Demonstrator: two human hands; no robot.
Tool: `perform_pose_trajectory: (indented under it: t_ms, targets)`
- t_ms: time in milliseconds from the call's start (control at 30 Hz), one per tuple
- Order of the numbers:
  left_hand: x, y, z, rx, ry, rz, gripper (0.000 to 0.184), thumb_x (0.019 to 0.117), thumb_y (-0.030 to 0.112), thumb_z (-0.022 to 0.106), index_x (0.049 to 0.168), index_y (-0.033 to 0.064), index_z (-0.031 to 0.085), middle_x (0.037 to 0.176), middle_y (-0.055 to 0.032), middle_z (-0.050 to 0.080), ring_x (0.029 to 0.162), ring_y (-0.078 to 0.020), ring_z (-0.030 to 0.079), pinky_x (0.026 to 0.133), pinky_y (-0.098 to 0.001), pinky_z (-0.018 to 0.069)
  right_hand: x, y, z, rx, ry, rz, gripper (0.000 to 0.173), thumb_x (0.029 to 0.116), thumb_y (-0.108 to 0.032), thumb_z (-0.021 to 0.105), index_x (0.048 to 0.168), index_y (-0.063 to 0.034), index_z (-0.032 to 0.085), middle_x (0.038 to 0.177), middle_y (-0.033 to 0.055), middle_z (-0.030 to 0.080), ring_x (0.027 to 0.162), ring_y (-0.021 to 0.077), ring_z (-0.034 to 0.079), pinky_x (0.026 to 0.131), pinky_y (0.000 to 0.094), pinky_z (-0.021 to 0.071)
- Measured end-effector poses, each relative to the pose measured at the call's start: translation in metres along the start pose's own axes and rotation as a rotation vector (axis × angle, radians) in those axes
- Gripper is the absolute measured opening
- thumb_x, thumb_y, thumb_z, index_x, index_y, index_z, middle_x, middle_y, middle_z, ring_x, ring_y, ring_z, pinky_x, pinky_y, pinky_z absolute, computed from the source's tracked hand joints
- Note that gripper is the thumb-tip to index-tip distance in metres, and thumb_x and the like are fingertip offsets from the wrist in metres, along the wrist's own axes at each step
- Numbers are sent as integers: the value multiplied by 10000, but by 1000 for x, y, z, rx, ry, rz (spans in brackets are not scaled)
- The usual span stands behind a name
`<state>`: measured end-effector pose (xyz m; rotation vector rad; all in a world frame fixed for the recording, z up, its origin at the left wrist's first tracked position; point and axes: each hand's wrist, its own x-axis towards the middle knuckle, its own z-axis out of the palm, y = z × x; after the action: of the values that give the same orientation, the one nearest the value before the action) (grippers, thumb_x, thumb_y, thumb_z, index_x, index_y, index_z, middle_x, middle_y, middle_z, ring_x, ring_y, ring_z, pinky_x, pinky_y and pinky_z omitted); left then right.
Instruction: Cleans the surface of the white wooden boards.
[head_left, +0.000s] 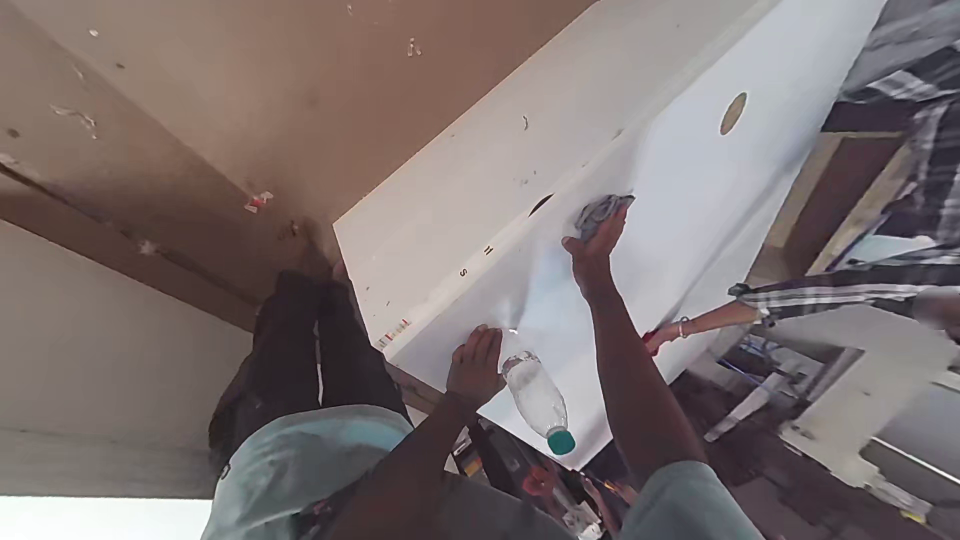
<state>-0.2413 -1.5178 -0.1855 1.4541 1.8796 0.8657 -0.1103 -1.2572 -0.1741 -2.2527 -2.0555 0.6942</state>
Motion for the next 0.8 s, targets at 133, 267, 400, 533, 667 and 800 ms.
perform_pose_trajectory:
  t_ms: [133,267,400,533,667,800]
  targets:
    - [-4,3,-6,-38,-59,1,582,790,359,671,1264,20,678,1266,-121,707,1218,-306,631,863,-448,500,-6,6,1,-2,42,-38,1032,830,-341,627,1607,64,83,1664,333,-18,1556,461,7,1255,568,58]
    - [-6,1,1,-16,11,14,579,822,399,642,1266,29,674,1273,-112,706,1209,-279,632,889,-419,485,-16,-9,8,-48,38,15,1108,814,-416,690,1607,66,84,1663,337,-18,1548,490,-2,1227,641,58]
    - [-5,-11,-22,-263,-113,18,620,760,293,757,1272,-42,658,1270,-203,688,1220,-402,631,927,-518,525,-55,-24,21,-91,-14,26,1116,877,-603,593,1624,16,42,1679,296,-49,1555,469,-19,1206,680,55]
    - [-44,-54,-68,-346,-220,25,441,852,65,649,1278,-44,651,1263,-248,675,1225,-438,626,978,-553,525,-66,-21,17,-101,-66,-14,1259,783,-668,669,1623,17,29,1677,287,-104,1553,465,-64,1207,674,43]
    - [-75,-86,-77,-281,-182,111,308,997,9,515,1262,51,666,1276,-125,687,1234,-279,620,1018,-432,478,-67,-18,16,-90,-97,-32,1264,753,-583,728,1614,45,48,1672,294,-118,1547,476,-98,1207,679,8]
    - [-75,-84,-58,-245,-50,124,282,1011,22,518,1243,77,668,1235,-103,702,1193,-253,629,997,-402,474,-65,-21,17,-83,-76,-20,1209,770,-520,730,1622,18,62,1681,277,-100,1553,465,-69,1204,676,41]
